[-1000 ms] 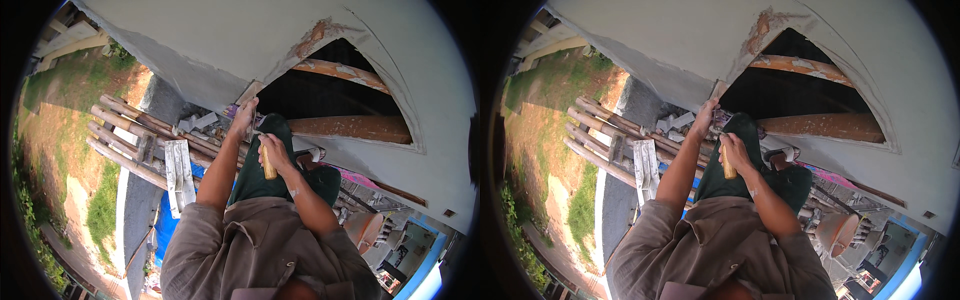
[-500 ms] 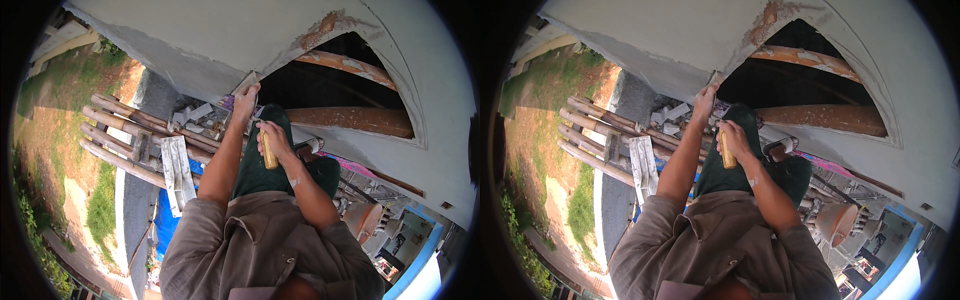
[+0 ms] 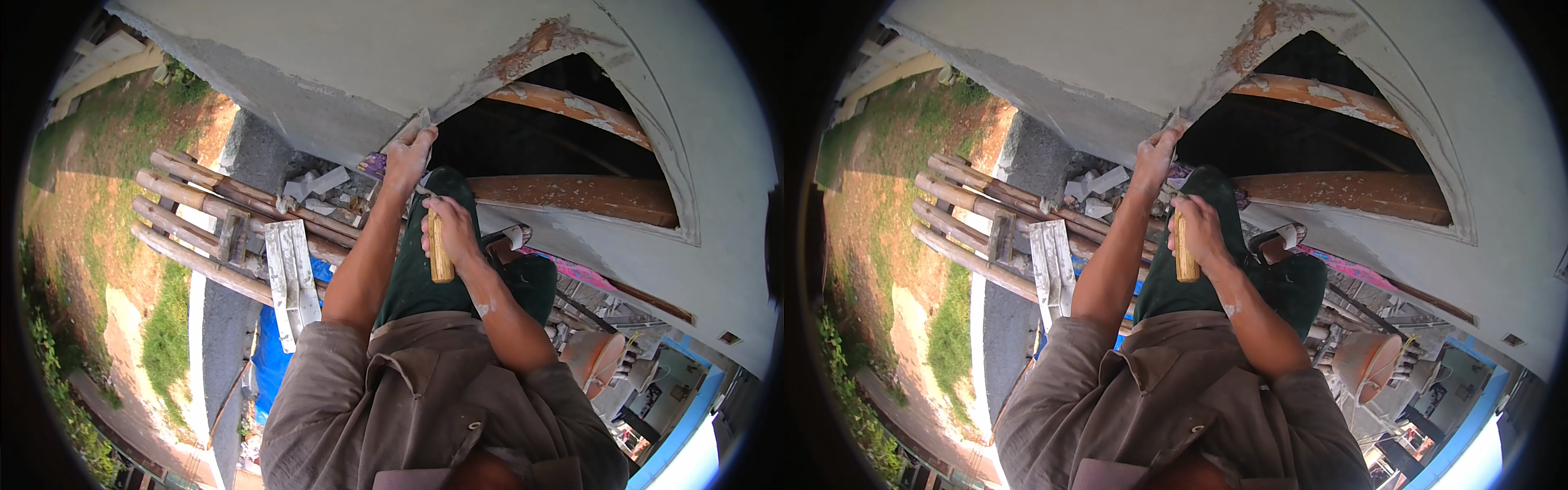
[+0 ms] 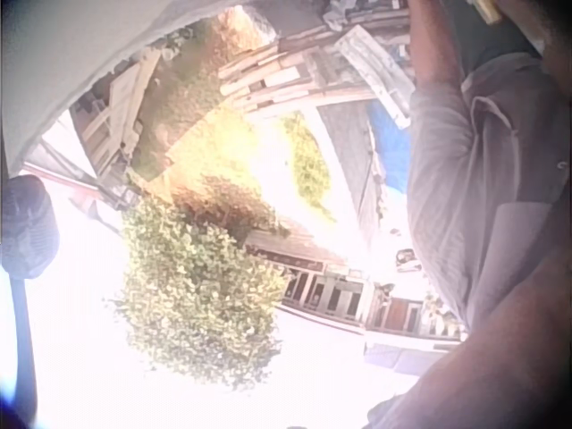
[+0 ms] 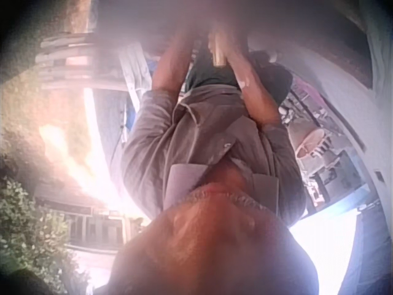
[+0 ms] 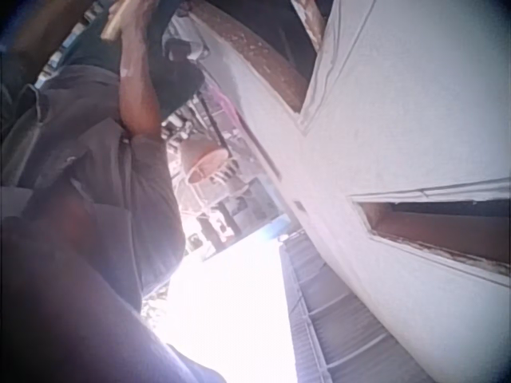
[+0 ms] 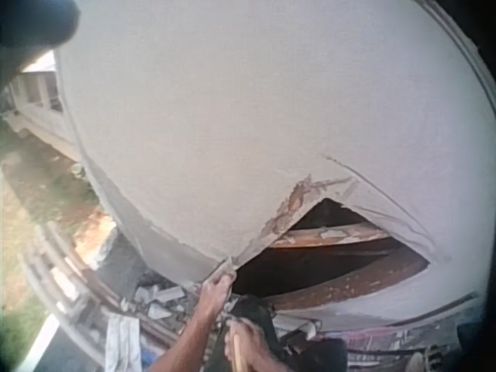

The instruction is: The person applies and smooths plaster around a rectangular opening in an exterior wall using a trowel. They repeatedly scoop material and spread it along the edges, then scrape and level the surface to create a uniform finish.

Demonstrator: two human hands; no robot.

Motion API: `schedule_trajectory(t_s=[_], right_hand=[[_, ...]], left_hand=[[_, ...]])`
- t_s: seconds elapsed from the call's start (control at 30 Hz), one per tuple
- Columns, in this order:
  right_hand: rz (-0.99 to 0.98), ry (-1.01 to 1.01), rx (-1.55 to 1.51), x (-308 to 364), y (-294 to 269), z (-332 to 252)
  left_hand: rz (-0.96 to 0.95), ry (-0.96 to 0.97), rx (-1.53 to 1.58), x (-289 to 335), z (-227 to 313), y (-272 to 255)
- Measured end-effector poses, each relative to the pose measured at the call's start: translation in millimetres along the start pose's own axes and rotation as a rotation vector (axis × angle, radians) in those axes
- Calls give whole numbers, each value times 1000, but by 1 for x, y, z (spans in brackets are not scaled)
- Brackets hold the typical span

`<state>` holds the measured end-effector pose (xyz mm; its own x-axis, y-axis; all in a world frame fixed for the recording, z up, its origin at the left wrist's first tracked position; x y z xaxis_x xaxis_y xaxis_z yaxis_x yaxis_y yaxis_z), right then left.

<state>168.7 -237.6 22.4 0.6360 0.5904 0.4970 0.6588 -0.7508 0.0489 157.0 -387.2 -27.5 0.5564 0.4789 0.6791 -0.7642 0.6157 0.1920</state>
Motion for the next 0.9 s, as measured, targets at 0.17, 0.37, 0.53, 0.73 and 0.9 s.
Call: schedule_trajectory(t_s=[0.17, 0.37, 0.53, 0.73, 0.9], right_hand=[[13, 1, 6, 11, 2, -14], [21, -6, 15, 23, 4, -30], [35, -12, 8, 34, 5, -43], [20, -45, 47, 42, 6, -58], [41, -54, 65, 51, 7, -73]], left_hand=[[13, 21, 88, 22, 17, 2], [28, 68, 45, 29, 27, 5], [51, 91, 67, 40, 37, 6], [8, 125, 150, 66, 60, 11], [-44, 100, 126, 78, 71, 16]])
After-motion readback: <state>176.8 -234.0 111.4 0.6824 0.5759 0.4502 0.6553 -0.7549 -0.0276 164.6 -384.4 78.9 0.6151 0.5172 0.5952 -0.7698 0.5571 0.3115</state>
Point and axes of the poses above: each hand's wrist, its own x-axis away from the middle knuckle, its own y-axis out of the palm, z = x × y, the point moved 8 cm from there along -x, towards the middle knuckle, and after that the axes turned 15 degrees about -y, right-handed, at the moved point
